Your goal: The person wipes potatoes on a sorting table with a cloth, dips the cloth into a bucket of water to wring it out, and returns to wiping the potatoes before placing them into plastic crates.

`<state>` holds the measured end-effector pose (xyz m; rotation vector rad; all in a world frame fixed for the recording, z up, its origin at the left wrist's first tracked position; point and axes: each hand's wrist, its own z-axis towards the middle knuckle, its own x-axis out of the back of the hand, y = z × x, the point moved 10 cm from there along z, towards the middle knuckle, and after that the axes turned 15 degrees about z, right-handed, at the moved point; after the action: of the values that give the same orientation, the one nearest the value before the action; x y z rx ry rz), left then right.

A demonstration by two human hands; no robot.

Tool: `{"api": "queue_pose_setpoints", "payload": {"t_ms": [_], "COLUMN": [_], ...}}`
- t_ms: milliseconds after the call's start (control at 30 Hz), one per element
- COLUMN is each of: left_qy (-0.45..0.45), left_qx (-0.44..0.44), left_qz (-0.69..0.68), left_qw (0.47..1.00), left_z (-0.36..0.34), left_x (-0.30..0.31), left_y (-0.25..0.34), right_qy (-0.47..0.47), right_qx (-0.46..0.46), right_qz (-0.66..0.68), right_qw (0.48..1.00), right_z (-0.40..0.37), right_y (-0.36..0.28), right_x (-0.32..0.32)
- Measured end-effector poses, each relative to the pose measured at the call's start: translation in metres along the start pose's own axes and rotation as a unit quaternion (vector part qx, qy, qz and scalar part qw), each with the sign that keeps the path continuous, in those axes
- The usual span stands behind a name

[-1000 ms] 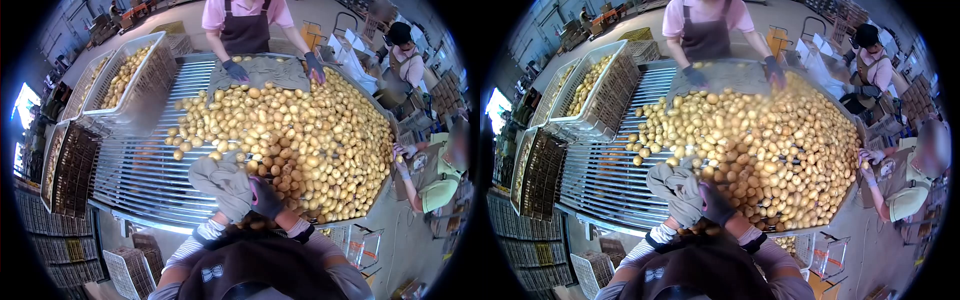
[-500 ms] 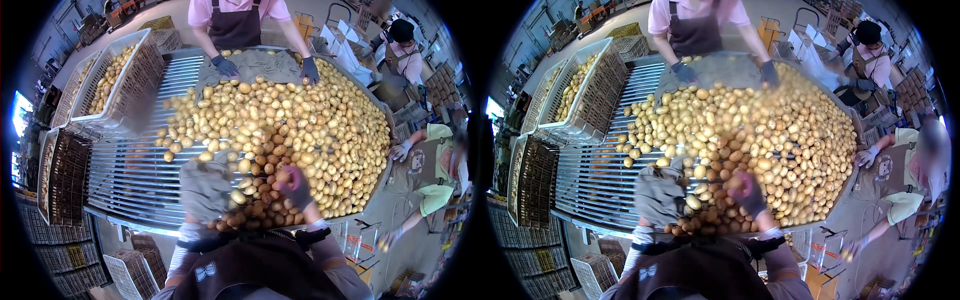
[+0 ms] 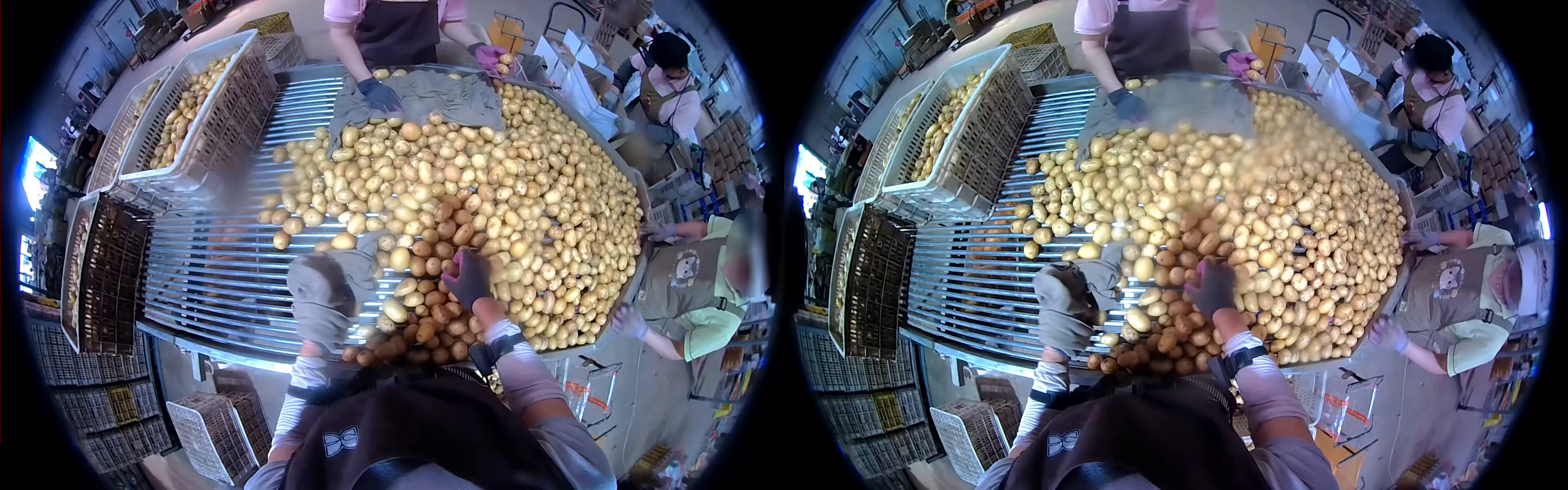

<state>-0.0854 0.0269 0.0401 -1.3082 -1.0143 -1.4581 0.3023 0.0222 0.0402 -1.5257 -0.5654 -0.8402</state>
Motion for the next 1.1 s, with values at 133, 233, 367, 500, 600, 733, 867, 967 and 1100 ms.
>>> {"api": "queue_pose_setpoints", "payload": {"t_ms": [133, 233, 367, 500, 600, 733, 867, 967, 1100], "left_qy": [0.026, 0.074, -0.064, 0.027, -0.209, -0.002, 0.081, 0.049, 0.234], "left_qx": [-0.015, -0.028, -0.026, -0.109, -0.096, -0.094, -0.050, 0.215, 0.310], "left_qz": [0.020, -0.033, -0.123, -0.209, -0.136, -0.129, -0.316, -0.720, -0.046], "left_qw": [0.999, 0.996, 0.990, 0.971, 0.964, 0.987, 0.944, 0.658, 0.920], "left_z": [-0.002, 0.005, 0.025, 0.001, 0.005, 0.001, 0.018, 0.022, -0.005], "left_x": [0.025, 0.042, 0.086, 0.072, 0.082, 0.086, 0.112, 0.135, 0.240], "left_y": [0.049, 0.074, 0.120, 0.135, 0.144, 0.128, 0.086, 0.009, -0.075], "right_qy": [-0.008, -0.037, -0.107, 0.042, 0.052, -0.088, -0.119, 0.065, 0.090], "right_qx": [-0.020, -0.066, -0.051, 0.172, 0.134, 0.210, 0.245, 0.204, 0.168], "right_qz": [0.302, 0.550, 0.659, 0.472, 0.321, 0.257, 0.338, 0.179, -0.002], "right_qw": [0.953, 0.832, 0.743, 0.864, 0.936, 0.939, 0.901, 0.960, 0.982], "right_z": [-0.010, -0.027, -0.060, -0.084, -0.095, -0.104, -0.109, -0.082, -0.074], "right_y": [0.008, -0.028, -0.131, -0.173, -0.174, -0.189, -0.163, -0.091, -0.042], "right_x": [-0.020, -0.029, -0.046, -0.001, 0.006, 0.000, 0.019, 0.083, 0.092]}}
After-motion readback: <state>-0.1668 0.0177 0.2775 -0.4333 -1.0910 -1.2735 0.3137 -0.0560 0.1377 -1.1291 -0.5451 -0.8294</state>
